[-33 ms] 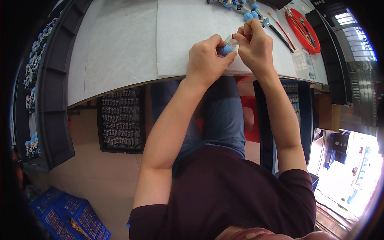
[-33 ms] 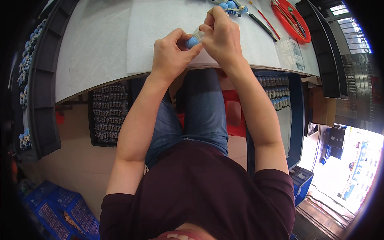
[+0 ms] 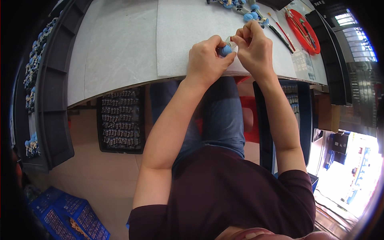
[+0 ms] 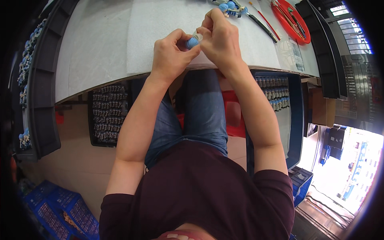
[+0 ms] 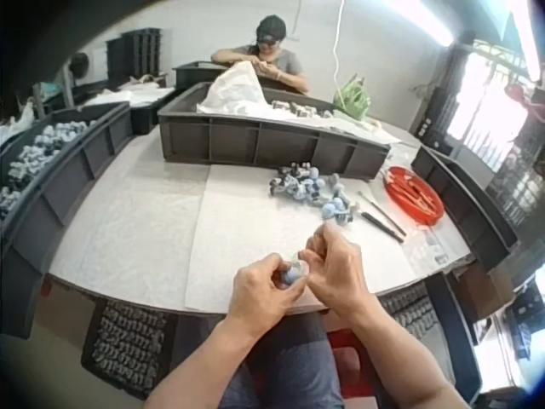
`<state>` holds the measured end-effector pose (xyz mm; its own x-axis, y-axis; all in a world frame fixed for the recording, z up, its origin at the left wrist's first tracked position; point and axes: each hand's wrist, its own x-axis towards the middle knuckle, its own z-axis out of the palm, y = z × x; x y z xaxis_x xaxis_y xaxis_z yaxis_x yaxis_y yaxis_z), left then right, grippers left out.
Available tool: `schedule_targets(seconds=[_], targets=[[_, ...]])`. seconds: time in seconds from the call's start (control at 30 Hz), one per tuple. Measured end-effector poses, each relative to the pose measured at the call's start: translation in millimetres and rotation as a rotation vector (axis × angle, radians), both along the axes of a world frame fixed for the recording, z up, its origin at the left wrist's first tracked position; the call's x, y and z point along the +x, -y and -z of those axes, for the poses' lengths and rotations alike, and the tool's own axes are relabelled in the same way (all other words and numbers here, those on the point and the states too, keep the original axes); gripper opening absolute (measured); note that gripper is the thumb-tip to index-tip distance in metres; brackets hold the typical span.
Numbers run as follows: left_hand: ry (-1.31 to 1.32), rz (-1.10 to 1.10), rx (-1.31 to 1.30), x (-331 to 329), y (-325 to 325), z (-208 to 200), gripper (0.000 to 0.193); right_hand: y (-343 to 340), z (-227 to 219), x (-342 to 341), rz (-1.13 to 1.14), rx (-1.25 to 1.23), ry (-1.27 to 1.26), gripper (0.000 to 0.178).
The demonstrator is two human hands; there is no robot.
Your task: The person assembles small blue and white figurines at a workbench. They pick up individual parts, attach them to the main body of the figures, and place the completed units into a blue tray. The process involves repetitive handling of small components and organizing the finished items.
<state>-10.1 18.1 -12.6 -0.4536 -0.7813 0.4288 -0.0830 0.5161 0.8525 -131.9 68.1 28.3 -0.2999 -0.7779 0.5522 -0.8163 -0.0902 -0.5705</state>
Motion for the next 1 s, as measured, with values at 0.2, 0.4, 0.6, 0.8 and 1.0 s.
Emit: schedule_targets(seconds=[0.2, 0.4, 0.6, 0.8, 1.0], targets=[[-0.033, 0.007, 0.03, -0.9, -0.8, -1.4, 0.026, 5.8, 5.4, -11.2, 0.052, 0.009, -0.064, 0.02], [-0.037, 0.007, 0.015, -0.8, -3.9, 0.7, 0.025, 5.1, 3.5, -10.9, 0.091, 0.054, -0.068, 0.016], [-0.029, -0.018, -0.039, -2.6, -2.3, 2.1, 0.027, 1.8, 13.4, -10.1, 0.042, 0.037, 0.033, 0.019], [-0.007, -0.029, -0.042, 0.6, -4.0, 3.7, 0.028, -2.4, 8.6, 3.1, 0.02, 0.042, 0.068, 0.027], [-0.001, -0.021, -0.06, 0.6, -0.9, -1.6, 0.028, 0.5, 3.2, -15.0, 0.116, 0.061, 0.026, 0.019]])
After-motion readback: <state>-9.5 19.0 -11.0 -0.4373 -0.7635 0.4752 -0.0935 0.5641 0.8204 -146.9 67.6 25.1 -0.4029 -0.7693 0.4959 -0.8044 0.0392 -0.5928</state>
